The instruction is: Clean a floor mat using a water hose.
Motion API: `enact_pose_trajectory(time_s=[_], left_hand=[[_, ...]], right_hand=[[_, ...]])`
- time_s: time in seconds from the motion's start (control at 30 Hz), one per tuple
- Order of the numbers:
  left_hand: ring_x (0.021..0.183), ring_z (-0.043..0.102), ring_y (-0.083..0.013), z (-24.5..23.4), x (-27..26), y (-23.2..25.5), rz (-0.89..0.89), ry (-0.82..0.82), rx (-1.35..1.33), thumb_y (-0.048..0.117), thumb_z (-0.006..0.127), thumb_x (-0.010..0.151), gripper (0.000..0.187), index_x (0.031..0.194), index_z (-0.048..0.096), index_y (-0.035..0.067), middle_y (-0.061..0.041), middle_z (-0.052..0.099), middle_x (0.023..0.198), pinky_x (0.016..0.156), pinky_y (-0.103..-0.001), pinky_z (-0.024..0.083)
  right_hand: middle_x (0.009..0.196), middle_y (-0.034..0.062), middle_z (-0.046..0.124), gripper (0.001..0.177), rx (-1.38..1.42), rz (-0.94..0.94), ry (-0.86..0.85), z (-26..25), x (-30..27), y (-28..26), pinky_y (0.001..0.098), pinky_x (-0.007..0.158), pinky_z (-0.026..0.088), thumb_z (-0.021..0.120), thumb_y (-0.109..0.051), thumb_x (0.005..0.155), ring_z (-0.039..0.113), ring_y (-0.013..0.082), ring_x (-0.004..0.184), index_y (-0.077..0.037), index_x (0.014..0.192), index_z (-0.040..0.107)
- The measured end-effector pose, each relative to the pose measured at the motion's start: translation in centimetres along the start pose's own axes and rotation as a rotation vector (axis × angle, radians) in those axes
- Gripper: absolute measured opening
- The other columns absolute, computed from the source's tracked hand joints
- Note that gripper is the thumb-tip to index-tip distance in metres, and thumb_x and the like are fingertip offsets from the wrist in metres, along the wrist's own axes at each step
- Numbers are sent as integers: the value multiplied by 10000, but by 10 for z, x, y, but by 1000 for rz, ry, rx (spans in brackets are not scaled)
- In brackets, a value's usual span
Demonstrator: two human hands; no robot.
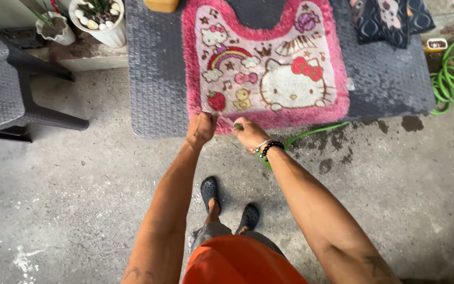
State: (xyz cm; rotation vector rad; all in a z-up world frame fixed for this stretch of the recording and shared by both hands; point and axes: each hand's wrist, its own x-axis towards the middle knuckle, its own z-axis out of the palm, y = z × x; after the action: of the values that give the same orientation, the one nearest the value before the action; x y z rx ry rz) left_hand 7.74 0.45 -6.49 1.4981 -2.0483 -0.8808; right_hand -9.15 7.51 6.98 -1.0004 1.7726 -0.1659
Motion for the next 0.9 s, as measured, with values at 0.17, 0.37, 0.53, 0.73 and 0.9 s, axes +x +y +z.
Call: enact_pose_trajectory(time_s=[0.17, 0.37, 0.53, 0.73, 0.9], left_hand=[[754, 657, -514, 16, -12, 14, 54, 48, 10, 234, 583, 985, 296, 832, 683, 0, -302, 677, 780, 680, -591, 520], [773, 706, -471, 12, -21, 64, -63, -97, 92, 208, 468, 1040, 239, 1086, 631, 41, -276, 717, 892, 716, -565, 560], [814, 730, -432, 18, -34, 55, -264, -272, 132, 203, 422, 1062, 272, 1244, 572, 67, -260, 721, 968, 739, -531, 615], [1029, 662, -465, -4, -47, -1, 185, 148, 148, 95, 661, 777, 467, 1238, 631, 28, -244, 702, 1183, 892, -537, 535], [1016, 659, -479, -33, -54, -21, 115, 160, 128, 55, 641, 790, 514, 1301, 625, 3, -285, 697, 1130, 894, -537, 534]], right_hand=[[716, 11, 523, 240, 18, 36, 53, -23, -12, 44, 257, 393, 368, 477, -306, 1057, 449, 113, 474, -185, 1243, 569], [753, 12, 546, 238, 81, 32, 119, -45, -43, 61, 265, 397, 389, 481, -284, 1053, 467, 110, 476, -170, 1247, 558], [779, 3, 583, 228, -41, -239, 91, -19, -9, 75, 263, 404, 392, 511, -269, 1060, 476, 95, 503, -174, 1251, 591], [773, 41, 579, 236, -22, -253, -37, 14, -29, 15, 375, 404, 381, 566, -260, 1006, 496, 180, 461, -165, 1220, 535], [836, 27, 606, 206, -231, -396, 124, 35, 28, 8, 365, 552, 462, 557, -259, 1021, 572, 150, 633, -134, 1185, 565]])
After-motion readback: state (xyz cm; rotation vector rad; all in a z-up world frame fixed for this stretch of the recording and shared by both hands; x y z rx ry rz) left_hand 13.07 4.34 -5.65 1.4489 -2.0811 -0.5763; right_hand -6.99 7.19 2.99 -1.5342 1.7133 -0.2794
